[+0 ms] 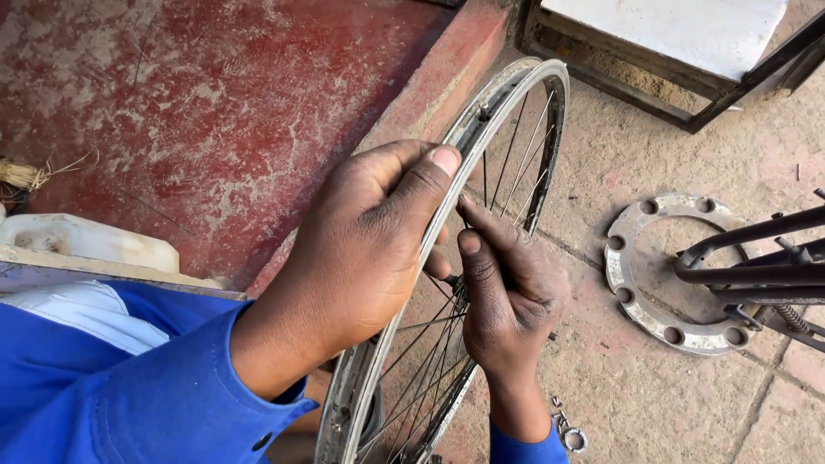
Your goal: The person is sitting on the ground and repairing a bicycle wheel. They are using their hands to adjust the spokes and tighten the nuts on the rim.
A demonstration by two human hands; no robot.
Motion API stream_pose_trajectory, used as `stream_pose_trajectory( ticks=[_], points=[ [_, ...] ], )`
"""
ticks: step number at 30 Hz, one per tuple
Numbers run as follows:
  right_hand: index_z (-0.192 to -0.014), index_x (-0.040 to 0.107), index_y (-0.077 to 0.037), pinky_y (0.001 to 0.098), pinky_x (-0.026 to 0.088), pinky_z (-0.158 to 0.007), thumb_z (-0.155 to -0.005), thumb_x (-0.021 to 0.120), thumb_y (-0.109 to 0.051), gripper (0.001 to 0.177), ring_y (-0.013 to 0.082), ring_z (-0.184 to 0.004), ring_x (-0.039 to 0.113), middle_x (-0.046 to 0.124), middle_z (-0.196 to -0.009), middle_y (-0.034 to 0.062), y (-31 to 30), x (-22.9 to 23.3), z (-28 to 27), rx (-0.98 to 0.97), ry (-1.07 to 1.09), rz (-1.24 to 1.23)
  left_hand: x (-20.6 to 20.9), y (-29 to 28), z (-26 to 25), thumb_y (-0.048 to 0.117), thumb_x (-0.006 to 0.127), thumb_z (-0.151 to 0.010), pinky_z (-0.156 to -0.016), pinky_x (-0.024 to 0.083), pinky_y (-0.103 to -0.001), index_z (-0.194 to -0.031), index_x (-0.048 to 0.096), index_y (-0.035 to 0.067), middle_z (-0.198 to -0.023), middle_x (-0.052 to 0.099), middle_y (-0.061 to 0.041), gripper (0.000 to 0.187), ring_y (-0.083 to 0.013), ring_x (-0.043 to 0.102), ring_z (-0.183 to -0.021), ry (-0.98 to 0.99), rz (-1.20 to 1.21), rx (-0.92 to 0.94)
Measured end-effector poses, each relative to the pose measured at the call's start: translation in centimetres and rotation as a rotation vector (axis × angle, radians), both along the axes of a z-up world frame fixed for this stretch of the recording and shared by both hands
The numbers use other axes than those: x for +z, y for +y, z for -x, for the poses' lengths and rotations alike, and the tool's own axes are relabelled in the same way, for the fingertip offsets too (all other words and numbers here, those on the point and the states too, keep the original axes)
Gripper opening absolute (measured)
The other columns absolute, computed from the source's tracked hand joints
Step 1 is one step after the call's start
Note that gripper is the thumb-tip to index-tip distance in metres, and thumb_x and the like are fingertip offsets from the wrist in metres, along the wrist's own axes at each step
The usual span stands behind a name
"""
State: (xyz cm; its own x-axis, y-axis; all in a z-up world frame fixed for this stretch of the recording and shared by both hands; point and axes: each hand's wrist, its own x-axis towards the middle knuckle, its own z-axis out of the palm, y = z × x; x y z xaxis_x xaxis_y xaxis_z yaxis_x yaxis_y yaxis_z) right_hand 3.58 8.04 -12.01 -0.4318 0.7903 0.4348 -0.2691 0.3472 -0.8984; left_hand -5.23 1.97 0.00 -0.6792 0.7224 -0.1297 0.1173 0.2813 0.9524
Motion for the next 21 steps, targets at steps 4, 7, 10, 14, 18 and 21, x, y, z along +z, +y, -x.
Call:
stream_pose_trajectory(
  ticks=[4, 7, 10, 14, 18, 21],
  points=[
    [-0.115, 0.068, 0.001, 0.0183, 0.035, -0.051, -0.092, 0.062, 0.000, 0.024, 0.0059, -0.056, 0.045, 0.066, -0.075, 0.0044, 0.13, 0.21, -0.09, 0.070, 0.032, 0.075, 0.13, -0.09, -0.06, 0.021, 0.048, -0.098, -0.041, 0.049, -0.023, -0.088, 0.063, 0.002, -0.058, 0.056, -0.004, 0.026, -0.0104, 0.057, -0.045, -0.016, -0.003, 0.016],
    [-0.111, 0.071, 0.000, 0.0186, 0.032, -0.048, -0.090, 0.065, -0.002, 0.022, 0.0051, -0.050, 0.042, 0.057, -0.062, -0.0012, 0.23, -0.20, -0.44, 0.063, -0.004, 0.063, 0.37, -0.03, -0.50, 0.022, 0.050, -0.096, -0.040, 0.050, -0.021, -0.092, 0.067, 0.002, -0.057, 0.054, -0.001, 0.026, -0.0089, 0.059, -0.044, -0.001, 0.052, 0.061],
    [-0.114, 0.070, 0.001, 0.0179, 0.035, -0.048, -0.090, 0.064, -0.001, 0.024, 0.0049, -0.053, 0.043, 0.059, -0.067, -0.0001, 0.17, -0.62, -0.52, 0.079, 0.004, 0.121, 0.27, 0.17, -0.35, 0.020, 0.053, -0.095, -0.042, 0.054, -0.024, -0.086, 0.066, -0.001, -0.058, 0.053, -0.003, 0.026, -0.0094, 0.053, -0.045, -0.038, 0.028, 0.081],
    [-0.114, 0.069, 0.000, 0.0175, 0.034, -0.049, -0.091, 0.065, -0.003, 0.024, 0.0048, -0.053, 0.044, 0.059, -0.066, 0.0004, 0.26, -0.55, -0.44, 0.077, 0.019, 0.107, 0.08, 0.03, -0.10, 0.023, 0.055, -0.093, -0.040, 0.054, -0.022, -0.084, 0.067, -0.002, -0.057, 0.053, -0.003, 0.029, -0.0093, 0.054, -0.043, -0.027, 0.016, 0.068],
    [-0.111, 0.070, 0.002, 0.0186, 0.033, -0.049, -0.089, 0.065, -0.001, 0.023, 0.0055, -0.052, 0.043, 0.060, -0.065, 0.0006, 0.29, -0.15, -0.33, 0.063, -0.003, 0.053, -0.03, -0.09, -0.12, 0.023, 0.056, -0.093, -0.040, 0.051, -0.023, -0.081, 0.065, -0.001, -0.054, 0.055, -0.004, 0.028, -0.0109, 0.058, -0.042, -0.021, -0.001, 0.072],
    [-0.112, 0.071, 0.002, 0.0180, 0.033, -0.051, -0.090, 0.064, 0.000, 0.023, 0.0052, -0.054, 0.043, 0.061, -0.066, 0.0004, 0.08, -0.26, -0.34, 0.057, -0.021, 0.052, -0.01, -0.05, -0.17, 0.023, 0.055, -0.094, -0.039, 0.051, -0.023, -0.077, 0.063, 0.000, -0.054, 0.057, -0.006, 0.029, -0.0123, 0.059, -0.042, -0.024, 0.032, 0.099]
  ],
)
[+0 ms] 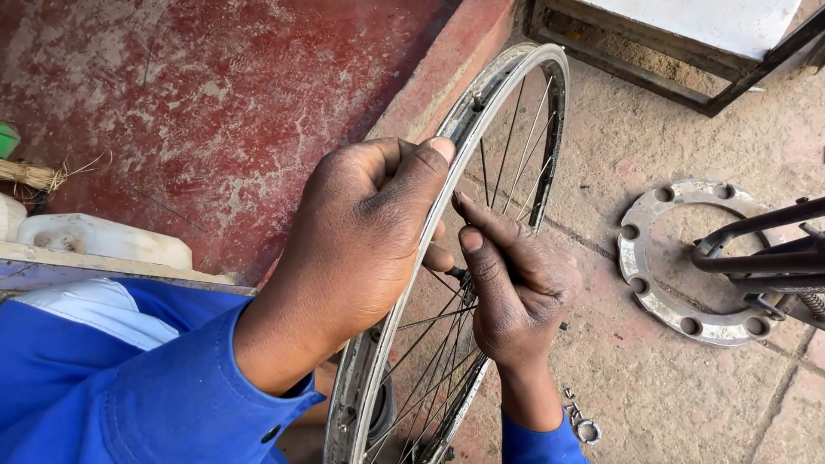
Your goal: The person is sitting on the ground and repairing a bicycle wheel. They are using their hands to adjust the spokes and tighten the nuts on the rim.
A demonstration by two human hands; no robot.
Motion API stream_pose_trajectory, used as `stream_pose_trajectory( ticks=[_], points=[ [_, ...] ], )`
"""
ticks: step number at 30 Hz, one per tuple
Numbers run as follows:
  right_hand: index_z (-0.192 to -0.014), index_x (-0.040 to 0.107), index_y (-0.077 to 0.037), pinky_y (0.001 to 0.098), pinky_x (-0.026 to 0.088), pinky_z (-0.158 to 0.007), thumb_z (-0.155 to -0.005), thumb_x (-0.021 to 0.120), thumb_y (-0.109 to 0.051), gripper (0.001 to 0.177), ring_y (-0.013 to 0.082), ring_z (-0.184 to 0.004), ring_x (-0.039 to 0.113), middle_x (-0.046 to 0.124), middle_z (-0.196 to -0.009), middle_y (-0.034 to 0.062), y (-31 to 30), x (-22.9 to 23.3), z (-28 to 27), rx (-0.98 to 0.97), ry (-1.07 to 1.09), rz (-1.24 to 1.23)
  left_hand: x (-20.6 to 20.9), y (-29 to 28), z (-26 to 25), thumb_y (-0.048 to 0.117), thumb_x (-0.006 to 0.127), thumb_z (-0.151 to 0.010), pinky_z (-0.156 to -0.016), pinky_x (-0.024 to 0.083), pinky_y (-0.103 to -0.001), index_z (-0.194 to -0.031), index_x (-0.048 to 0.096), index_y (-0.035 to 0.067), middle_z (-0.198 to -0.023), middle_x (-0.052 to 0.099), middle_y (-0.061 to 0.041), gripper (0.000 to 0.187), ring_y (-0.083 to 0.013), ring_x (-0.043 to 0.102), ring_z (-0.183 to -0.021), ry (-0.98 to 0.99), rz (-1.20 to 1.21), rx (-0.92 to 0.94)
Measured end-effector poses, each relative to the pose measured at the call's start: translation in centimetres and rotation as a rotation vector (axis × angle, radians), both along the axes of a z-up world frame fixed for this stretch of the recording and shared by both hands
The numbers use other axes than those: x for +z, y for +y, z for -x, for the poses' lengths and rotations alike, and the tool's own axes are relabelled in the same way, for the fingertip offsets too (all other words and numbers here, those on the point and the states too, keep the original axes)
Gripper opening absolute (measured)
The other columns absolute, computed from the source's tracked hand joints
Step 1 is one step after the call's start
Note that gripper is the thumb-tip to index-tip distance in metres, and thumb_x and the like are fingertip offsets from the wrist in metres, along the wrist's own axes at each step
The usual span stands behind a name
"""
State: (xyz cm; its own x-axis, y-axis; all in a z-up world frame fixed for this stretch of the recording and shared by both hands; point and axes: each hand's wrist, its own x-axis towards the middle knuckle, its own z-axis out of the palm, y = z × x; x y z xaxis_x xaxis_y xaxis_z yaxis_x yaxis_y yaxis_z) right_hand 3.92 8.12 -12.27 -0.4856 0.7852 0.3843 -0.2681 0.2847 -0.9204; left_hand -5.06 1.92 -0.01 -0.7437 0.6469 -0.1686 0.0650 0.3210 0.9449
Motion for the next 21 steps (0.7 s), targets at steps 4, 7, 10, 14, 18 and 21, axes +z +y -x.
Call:
stream_pose_trajectory(
  ticks=[4, 7, 10, 14, 18, 21],
  points=[
    [-0.111, 0.071, 0.002, 0.0186, 0.032, -0.050, -0.089, 0.065, -0.001, 0.022, 0.0056, -0.053, 0.043, 0.062, -0.066, 0.0012, 0.2, -0.1, 0.1, 0.001, 0.023, -0.045, 0.5, 0.2, -0.1, 0.025, 0.052, -0.095, -0.039, 0.049, -0.024, -0.079, 0.065, 0.001, -0.050, 0.060, -0.007, 0.032, -0.0133, 0.059, -0.040, 0.022, 0.086, 0.015],
    [-0.112, 0.070, 0.003, 0.0175, 0.035, -0.052, -0.089, 0.064, 0.003, 0.024, 0.0054, -0.056, 0.045, 0.064, -0.070, 0.0024, 0.1, -0.1, 0.0, 0.020, 0.035, -0.005, 0.6, 0.2, -0.2, 0.024, 0.051, -0.096, -0.040, 0.050, -0.024, -0.077, 0.063, 0.002, -0.052, 0.059, -0.007, 0.032, -0.0138, 0.060, -0.041, 0.028, 0.095, 0.015],
    [-0.110, 0.071, 0.001, 0.0187, 0.034, -0.049, -0.088, 0.065, 0.001, 0.023, 0.0053, -0.052, 0.042, 0.065, -0.068, 0.0019, 0.1, 0.0, 0.1, -0.010, 0.023, -0.065, 0.5, 0.1, -0.1, 0.024, 0.050, -0.095, -0.039, 0.050, -0.024, -0.077, 0.063, 0.001, -0.049, 0.060, -0.007, 0.032, -0.0144, 0.059, -0.039, 0.062, 0.090, 0.009],
    [-0.110, 0.070, 0.004, 0.0184, 0.042, -0.054, -0.089, 0.062, 0.003, 0.022, 0.0075, -0.059, 0.052, 0.071, -0.079, 0.0088, -0.2, 0.3, 0.3, -0.034, 0.023, -0.028, 0.4, 0.1, 0.0, 0.022, 0.050, -0.095, -0.039, 0.054, -0.024, -0.083, 0.066, 0.000, -0.050, 0.058, -0.005, 0.030, -0.0115, 0.059, -0.041, 0.126, 0.053, -0.045],
    [-0.108, 0.070, 0.005, 0.0199, 0.036, -0.051, -0.089, 0.063, 0.001, 0.021, 0.0080, -0.056, 0.045, 0.068, -0.074, 0.0076, -0.2, 0.7, 0.2, -0.038, 0.023, -0.014, 0.4, 0.2, 0.3, 0.021, 0.050, -0.097, -0.037, 0.057, -0.025, -0.078, 0.064, 0.001, -0.052, 0.055, -0.003, 0.030, -0.0114, 0.063, -0.042, 0.211, 0.081, -0.025],
    [-0.109, 0.070, 0.005, 0.0199, 0.033, -0.051, -0.089, 0.062, 0.001, 0.022, 0.0078, -0.055, 0.042, 0.064, -0.071, 0.0053, -0.1, 1.0, 0.3, -0.014, 0.020, -0.004, 0.3, 0.1, 0.6, 0.021, 0.051, -0.096, -0.037, 0.057, -0.025, -0.076, 0.064, 0.001, -0.053, 0.052, -0.003, 0.031, -0.0114, 0.062, -0.042, 0.195, 0.072, 0.002]
  ],
)
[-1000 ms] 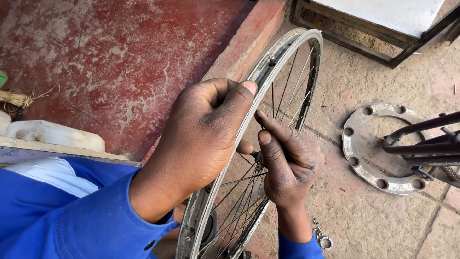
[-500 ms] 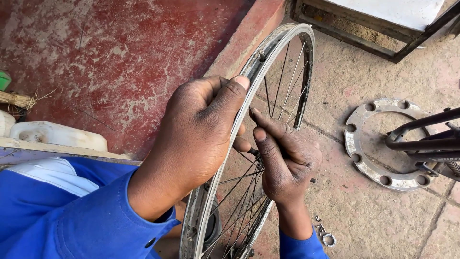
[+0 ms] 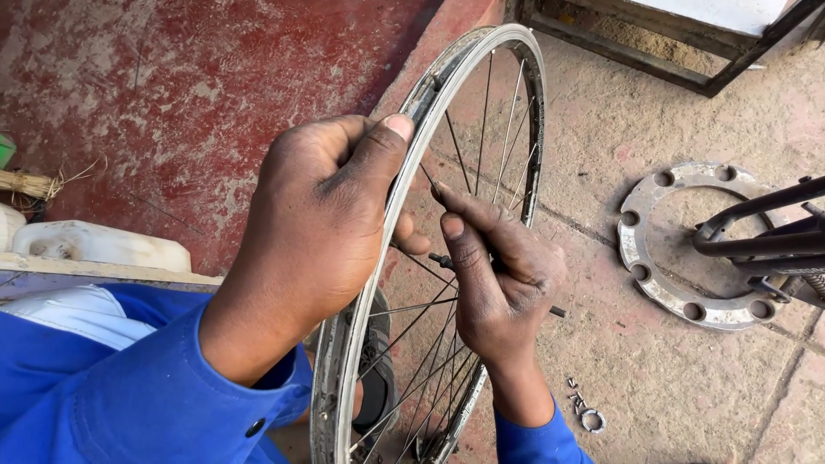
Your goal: The person is sitting on the ground and repairing a bicycle wheel. They are using their hands to adjust the spokes and tighten the nuts on the rim.
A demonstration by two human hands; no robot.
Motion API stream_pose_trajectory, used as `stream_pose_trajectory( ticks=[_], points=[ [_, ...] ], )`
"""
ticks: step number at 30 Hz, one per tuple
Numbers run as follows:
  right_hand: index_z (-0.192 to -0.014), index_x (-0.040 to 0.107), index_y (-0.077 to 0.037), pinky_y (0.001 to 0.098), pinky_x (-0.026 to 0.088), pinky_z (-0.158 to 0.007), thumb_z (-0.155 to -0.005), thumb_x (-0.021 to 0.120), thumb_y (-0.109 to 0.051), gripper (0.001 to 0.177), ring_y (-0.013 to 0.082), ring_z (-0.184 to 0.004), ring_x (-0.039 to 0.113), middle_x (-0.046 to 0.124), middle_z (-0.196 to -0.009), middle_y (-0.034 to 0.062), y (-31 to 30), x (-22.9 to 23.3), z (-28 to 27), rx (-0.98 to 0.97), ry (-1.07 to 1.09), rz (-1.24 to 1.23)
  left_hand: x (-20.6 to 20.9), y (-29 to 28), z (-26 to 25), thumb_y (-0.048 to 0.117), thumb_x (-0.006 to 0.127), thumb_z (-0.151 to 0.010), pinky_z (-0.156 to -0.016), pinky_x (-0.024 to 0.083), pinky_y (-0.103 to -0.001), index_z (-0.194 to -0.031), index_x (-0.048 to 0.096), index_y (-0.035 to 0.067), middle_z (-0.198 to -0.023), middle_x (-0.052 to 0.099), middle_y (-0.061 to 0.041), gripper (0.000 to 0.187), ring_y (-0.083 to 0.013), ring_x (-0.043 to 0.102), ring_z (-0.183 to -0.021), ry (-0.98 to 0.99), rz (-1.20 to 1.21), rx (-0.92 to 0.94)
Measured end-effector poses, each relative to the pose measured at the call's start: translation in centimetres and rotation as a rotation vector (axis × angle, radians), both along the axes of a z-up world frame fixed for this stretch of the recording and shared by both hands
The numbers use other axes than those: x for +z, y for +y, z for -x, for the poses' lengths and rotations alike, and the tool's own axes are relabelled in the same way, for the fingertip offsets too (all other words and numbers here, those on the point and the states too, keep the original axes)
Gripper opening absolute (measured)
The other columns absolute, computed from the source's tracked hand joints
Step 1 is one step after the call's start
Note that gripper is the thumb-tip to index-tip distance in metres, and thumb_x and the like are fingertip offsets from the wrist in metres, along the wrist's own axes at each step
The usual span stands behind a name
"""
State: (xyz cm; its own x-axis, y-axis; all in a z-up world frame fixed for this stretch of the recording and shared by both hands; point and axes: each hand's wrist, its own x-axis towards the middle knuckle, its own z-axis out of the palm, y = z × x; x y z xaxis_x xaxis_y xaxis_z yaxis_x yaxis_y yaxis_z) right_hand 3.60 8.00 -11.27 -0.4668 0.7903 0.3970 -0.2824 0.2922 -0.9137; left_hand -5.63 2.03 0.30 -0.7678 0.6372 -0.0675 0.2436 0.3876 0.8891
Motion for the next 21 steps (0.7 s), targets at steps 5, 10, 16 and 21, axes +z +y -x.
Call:
stream_pose_trajectory(
  ticks=[5, 10, 16, 21],
  points=[
    [-0.108, 0.070, 0.004, 0.0199, 0.034, -0.049, -0.088, 0.064, 0.000, 0.021, 0.0082, -0.053, 0.045, 0.067, -0.070, 0.0075, 0.1, -0.5, 0.1, 0.020, 0.029, -0.008, 0.1, 0.0, -0.3, 0.025, 0.048, -0.096, -0.036, 0.050, -0.023, -0.086, 0.068, 0.002, -0.047, 0.057, -0.003, 0.032, -0.0115, 0.064, -0.039, 0.043, 0.030, -0.065],
    [-0.111, 0.069, 0.000, 0.0189, 0.037, -0.050, -0.087, 0.067, 0.002, 0.024, 0.0061, -0.057, 0.049, 0.072, -0.081, 0.0083, 0.2, -1.5, 0.4, -0.001, 0.061, -0.007, -0.2, 0.0, -0.6, 0.023, 0.047, -0.096, -0.041, 0.058, -0.025, -0.086, 0.065, 0.001, -0.055, 0.051, -0.001, 0.030, -0.0093, 0.059, -0.044, -0.063, -0.051, -0.126],
    [-0.112, 0.068, 0.002, 0.0194, 0.050, -0.066, -0.089, 0.065, 0.004, 0.023, 0.0089, -0.072, 0.060, 0.071, -0.091, 0.0091, 0.4, -2.2, 0.4, 0.074, 0.131, 0.132, -1.0, 0.0, -1.0, 0.022, 0.048, -0.097, -0.044, 0.053, -0.025, -0.082, 0.059, -0.001, -0.060, 0.057, -0.007, 0.030, -0.0104, 0.053, -0.047, -0.253, -0.166, -0.130],
    [-0.110, 0.060, 0.006, 0.0176, 0.044, -0.047, -0.095, 0.059, 0.005, 0.016, 0.0063, -0.060, 0.050, 0.063, -0.083, 0.0082, 0.7, -2.4, 0.2, 0.335, 0.462, 0.422, -1.4, -0.5, -1.9, 0.028, 0.040, -0.100, -0.053, 0.049, -0.025, -0.093, 0.061, -0.006, -0.070, 0.058, -0.008, 0.040, -0.0112, 0.053, -0.057, -0.447, -0.360, -0.215]
  ],
)
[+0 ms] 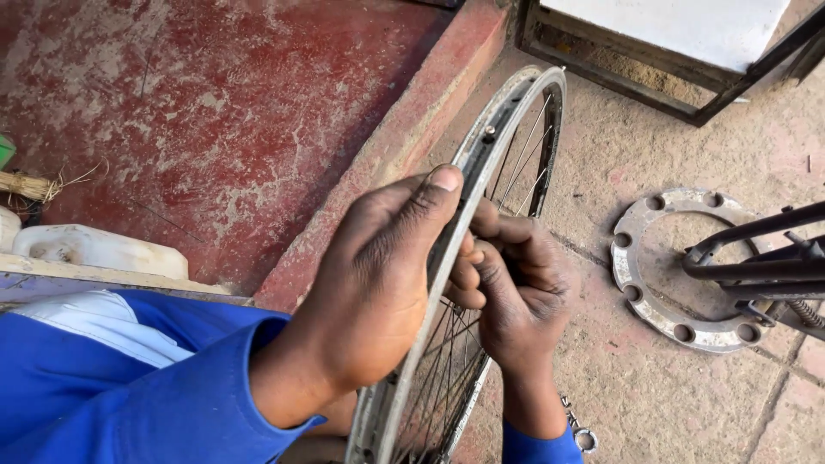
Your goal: The person is sitting on the ground and repairing a bicycle wheel. They are using their hands to adjust the spokes and tighten the nuts on the rim.
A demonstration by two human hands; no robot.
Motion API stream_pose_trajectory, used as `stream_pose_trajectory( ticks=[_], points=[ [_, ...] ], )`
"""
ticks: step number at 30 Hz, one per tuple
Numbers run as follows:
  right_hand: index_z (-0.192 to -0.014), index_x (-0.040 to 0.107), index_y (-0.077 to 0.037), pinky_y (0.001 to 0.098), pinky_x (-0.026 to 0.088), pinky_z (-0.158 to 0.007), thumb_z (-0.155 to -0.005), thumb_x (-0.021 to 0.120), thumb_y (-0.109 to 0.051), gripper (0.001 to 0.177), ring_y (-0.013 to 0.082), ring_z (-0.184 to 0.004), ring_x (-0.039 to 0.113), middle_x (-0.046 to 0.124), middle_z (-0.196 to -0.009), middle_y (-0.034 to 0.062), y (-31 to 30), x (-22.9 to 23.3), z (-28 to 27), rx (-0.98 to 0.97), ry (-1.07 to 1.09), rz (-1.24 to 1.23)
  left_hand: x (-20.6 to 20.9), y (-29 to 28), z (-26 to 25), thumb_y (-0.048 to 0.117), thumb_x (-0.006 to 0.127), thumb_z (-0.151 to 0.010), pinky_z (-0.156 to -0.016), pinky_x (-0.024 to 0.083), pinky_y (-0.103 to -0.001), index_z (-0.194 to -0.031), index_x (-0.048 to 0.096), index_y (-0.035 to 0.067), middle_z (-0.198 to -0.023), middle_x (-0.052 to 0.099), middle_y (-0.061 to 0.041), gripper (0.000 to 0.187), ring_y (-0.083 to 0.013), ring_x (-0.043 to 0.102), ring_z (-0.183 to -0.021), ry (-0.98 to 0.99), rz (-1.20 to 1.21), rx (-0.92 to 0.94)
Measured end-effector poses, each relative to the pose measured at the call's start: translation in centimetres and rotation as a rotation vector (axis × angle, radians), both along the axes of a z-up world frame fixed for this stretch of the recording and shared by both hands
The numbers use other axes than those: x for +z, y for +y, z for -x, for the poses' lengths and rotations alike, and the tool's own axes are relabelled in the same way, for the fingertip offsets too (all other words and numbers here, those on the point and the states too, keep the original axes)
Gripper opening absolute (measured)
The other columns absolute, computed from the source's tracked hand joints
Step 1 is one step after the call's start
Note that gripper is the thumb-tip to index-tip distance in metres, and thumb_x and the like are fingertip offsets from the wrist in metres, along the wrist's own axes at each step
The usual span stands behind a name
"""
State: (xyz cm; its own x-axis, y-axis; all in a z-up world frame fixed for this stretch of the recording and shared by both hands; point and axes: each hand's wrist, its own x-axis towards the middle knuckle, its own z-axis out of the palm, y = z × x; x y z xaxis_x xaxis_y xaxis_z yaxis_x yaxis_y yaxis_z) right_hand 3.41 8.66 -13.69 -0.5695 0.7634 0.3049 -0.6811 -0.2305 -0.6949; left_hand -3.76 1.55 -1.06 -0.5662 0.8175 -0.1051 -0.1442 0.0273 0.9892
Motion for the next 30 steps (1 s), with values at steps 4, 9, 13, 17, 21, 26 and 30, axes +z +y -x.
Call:
stream_pose_trajectory(
  ticks=[4, 9, 13, 17, 21, 26, 30],
  points=[
    [-0.093, 0.063, 0.002, 0.0168, 0.047, -0.061, -0.091, 0.066, -0.004, 0.007, 0.0063, -0.064, 0.055, 0.067, -0.080, 0.0071, 1.0, -0.8, -0.7, -0.192, -0.314, -0.230, 0.2, -0.4, -0.3, 0.033, 0.037, -0.100, -0.062, 0.048, -0.025, -0.093, 0.064, -0.007, -0.070, 0.060, -0.007, 0.049, -0.0108, 0.054, -0.060, -0.031, -0.029, 0.019],
    [-0.098, 0.065, 0.001, 0.0202, 0.049, -0.057, -0.099, 0.055, -0.008, 0.014, 0.0091, -0.060, 0.055, 0.064, -0.075, 0.0063, 3.6, -1.8, -1.9, -0.269, -0.398, -0.379, 0.6, -0.2, -0.1, 0.035, 0.037, -0.096, -0.066, 0.051, -0.029, -0.105, 0.061, -0.006, -0.077, 0.055, -0.006, 0.049, -0.0125, 0.055, -0.069, 0.049, -0.002, -0.093],
    [-0.103, 0.064, -0.001, 0.0189, 0.046, -0.057, -0.110, 0.063, -0.011, 0.013, 0.0091, -0.062, 0.056, 0.062, -0.078, 0.0051, 6.6, -2.4, -5.1, -0.395, -0.711, -0.343, 0.3, -0.4, 0.5, 0.045, 0.041, -0.088, -0.066, 0.057, -0.028, -0.091, 0.058, 0.004, -0.071, 0.056, -0.003, 0.045, -0.0119, 0.058, -0.063, 0.210, 0.042, -0.139],
    [-0.100, 0.063, -0.003, 0.0175, 0.039, -0.050, -0.105, 0.066, -0.005, 0.006, 0.0061, -0.057, 0.048, 0.061, -0.080, 0.0018, 9.9, -9.2, -8.6, -0.287, -0.932, -0.271, -0.1, -1.1, 0.9, 0.040, 0.044, -0.089, -0.055, 0.052, -0.021, -0.085, 0.057, 0.005, -0.070, 0.057, -0.002, 0.037, -0.0078, 0.056, -0.060, 0.282, 0.009, -0.134],
    [-0.094, 0.074, -0.003, 0.0293, 0.049, -0.049, -0.091, 0.069, -0.007, 0.007, 0.0170, -0.057, 0.059, 0.071, -0.077, 0.0102, 9.9, -17.3, -12.0, 0.080, -1.724, -0.347, 0.0, -1.7, 0.9, 0.028, 0.048, -0.098, -0.041, 0.042, -0.021, -0.115, 0.055, 0.006, -0.065, 0.054, 0.000, 0.029, -0.0076, 0.051, -0.048, 0.704, 0.015, -0.156],
    [-0.091, 0.078, 0.007, 0.0369, 0.057, -0.061, -0.081, 0.075, -0.003, 0.014, 0.0294, -0.065, 0.070, 0.074, -0.076, 0.0184, 8.2, -24.6, -16.8, 0.543, -1.971, -0.103, -0.2, -1.7, 0.9, 0.019, 0.052, -0.101, -0.042, 0.043, -0.021, -0.105, 0.061, 0.004, -0.068, 0.059, -0.001, 0.018, -0.0085, 0.056, -0.050, 0.857, -0.027, -0.195],
    [-0.082, 0.078, 0.004, 0.0329, 0.055, -0.058, -0.081, 0.081, -0.016, 0.020, 0.0246, -0.059, 0.067, 0.075, -0.074, 0.0144, 6.3, -24.5, -16.8, 0.678, -2.123, -0.206, -0.5, -1.7, 0.7, 0.021, 0.054, -0.102, -0.056, 0.056, -0.021, -0.104, 0.067, 0.000, -0.076, 0.062, -0.003, 0.025, -0.0081, 0.059, -0.062, 0.818, -0.036, -0.198]
  ],
)
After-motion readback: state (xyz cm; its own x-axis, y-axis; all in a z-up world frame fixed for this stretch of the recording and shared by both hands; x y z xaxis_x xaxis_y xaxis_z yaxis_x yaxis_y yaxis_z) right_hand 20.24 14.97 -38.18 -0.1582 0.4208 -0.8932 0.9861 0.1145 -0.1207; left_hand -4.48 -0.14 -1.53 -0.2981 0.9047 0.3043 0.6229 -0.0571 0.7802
